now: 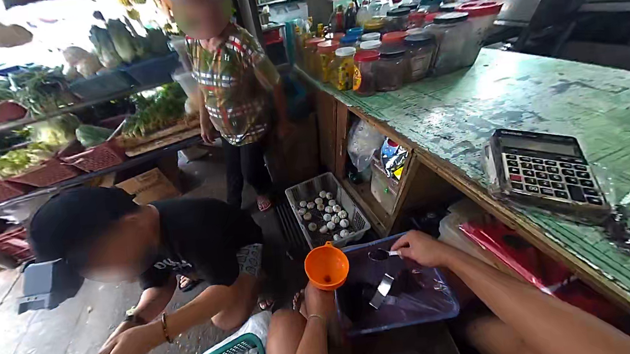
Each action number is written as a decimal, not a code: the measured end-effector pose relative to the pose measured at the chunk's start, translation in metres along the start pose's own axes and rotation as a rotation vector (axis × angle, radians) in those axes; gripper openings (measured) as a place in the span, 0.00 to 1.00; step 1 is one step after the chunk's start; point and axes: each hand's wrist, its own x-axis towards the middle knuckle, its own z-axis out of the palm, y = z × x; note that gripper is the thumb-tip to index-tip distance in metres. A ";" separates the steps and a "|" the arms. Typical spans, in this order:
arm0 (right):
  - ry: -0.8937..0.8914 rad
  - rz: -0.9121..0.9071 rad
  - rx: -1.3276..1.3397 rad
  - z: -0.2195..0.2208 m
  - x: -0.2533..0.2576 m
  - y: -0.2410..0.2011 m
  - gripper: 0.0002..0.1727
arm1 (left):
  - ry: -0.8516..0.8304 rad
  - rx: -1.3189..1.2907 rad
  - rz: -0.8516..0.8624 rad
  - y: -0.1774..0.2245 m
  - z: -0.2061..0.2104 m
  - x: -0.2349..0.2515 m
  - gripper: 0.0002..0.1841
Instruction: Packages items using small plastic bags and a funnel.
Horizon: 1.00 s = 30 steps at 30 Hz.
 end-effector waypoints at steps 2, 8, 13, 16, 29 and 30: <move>0.015 -0.023 0.004 -0.019 -0.016 -0.025 0.16 | -0.025 0.022 0.040 0.008 0.002 -0.003 0.24; 0.042 -0.019 -0.075 -0.022 -0.025 -0.071 0.17 | -0.095 0.021 0.153 0.028 0.010 -0.013 0.24; 0.195 -0.175 -0.394 0.033 -0.006 -0.080 0.14 | -0.098 0.032 0.201 0.031 0.017 0.002 0.25; 0.340 -0.287 -0.411 0.045 0.002 -0.073 0.13 | -0.079 -0.019 0.251 0.023 0.021 0.011 0.25; 0.230 0.170 -0.066 0.092 0.087 0.035 0.14 | 0.118 -0.125 0.194 0.000 0.005 0.027 0.39; 0.173 0.168 -0.086 0.111 0.096 0.042 0.14 | 0.135 -0.136 0.190 -0.002 0.004 0.029 0.40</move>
